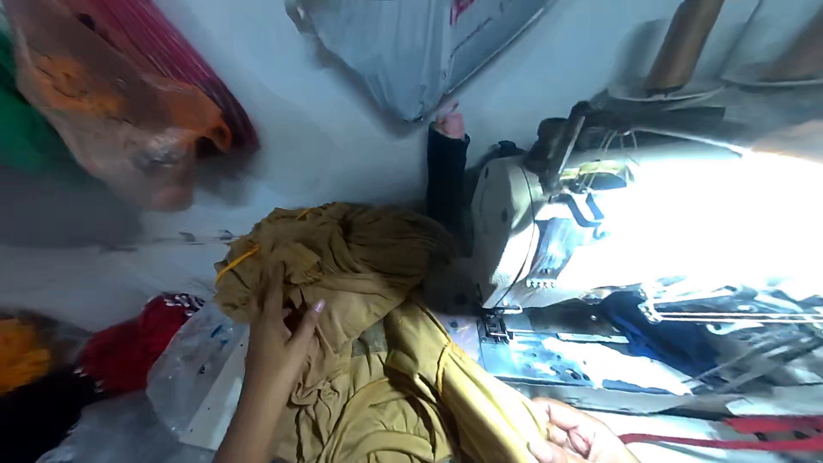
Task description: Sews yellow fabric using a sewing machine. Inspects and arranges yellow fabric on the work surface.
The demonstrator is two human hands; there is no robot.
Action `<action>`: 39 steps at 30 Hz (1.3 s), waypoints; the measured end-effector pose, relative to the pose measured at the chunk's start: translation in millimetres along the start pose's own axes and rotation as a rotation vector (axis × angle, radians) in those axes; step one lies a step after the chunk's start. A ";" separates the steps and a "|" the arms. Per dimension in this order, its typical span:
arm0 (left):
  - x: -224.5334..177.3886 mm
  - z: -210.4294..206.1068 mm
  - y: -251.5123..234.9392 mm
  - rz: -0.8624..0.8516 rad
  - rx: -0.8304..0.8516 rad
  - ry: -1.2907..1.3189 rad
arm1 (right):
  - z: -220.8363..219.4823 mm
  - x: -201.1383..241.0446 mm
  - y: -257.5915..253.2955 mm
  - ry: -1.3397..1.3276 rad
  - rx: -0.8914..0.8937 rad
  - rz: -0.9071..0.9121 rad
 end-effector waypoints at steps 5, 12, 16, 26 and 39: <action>-10.1 22.7 52.5 -0.155 -0.173 0.276 | 2.1 -6.0 0.3 -0.046 -0.011 -0.009; -61.4 -41.7 176.3 -0.164 0.767 0.253 | -21.8 0.8 -4.1 0.030 0.032 0.040; -67.9 -54.2 175.2 -0.191 0.733 0.183 | -37.8 6.4 0.6 0.182 0.034 0.079; -29.7 -22.1 152.3 -0.274 0.249 0.121 | -29.2 -6.2 17.2 0.487 -0.290 0.232; -39.3 -42.6 116.2 0.356 0.915 0.881 | -21.5 -22.3 -3.3 -0.445 -0.184 0.006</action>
Point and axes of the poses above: each hand's wrist, its own y-axis away from the middle knuckle, its own z-axis out of the back of the hand, x = y × z, the point moved 2 cm from there along -y, towards the middle knuckle, and after that the axes turned 15 degrees about z, right-handed, at the moved point
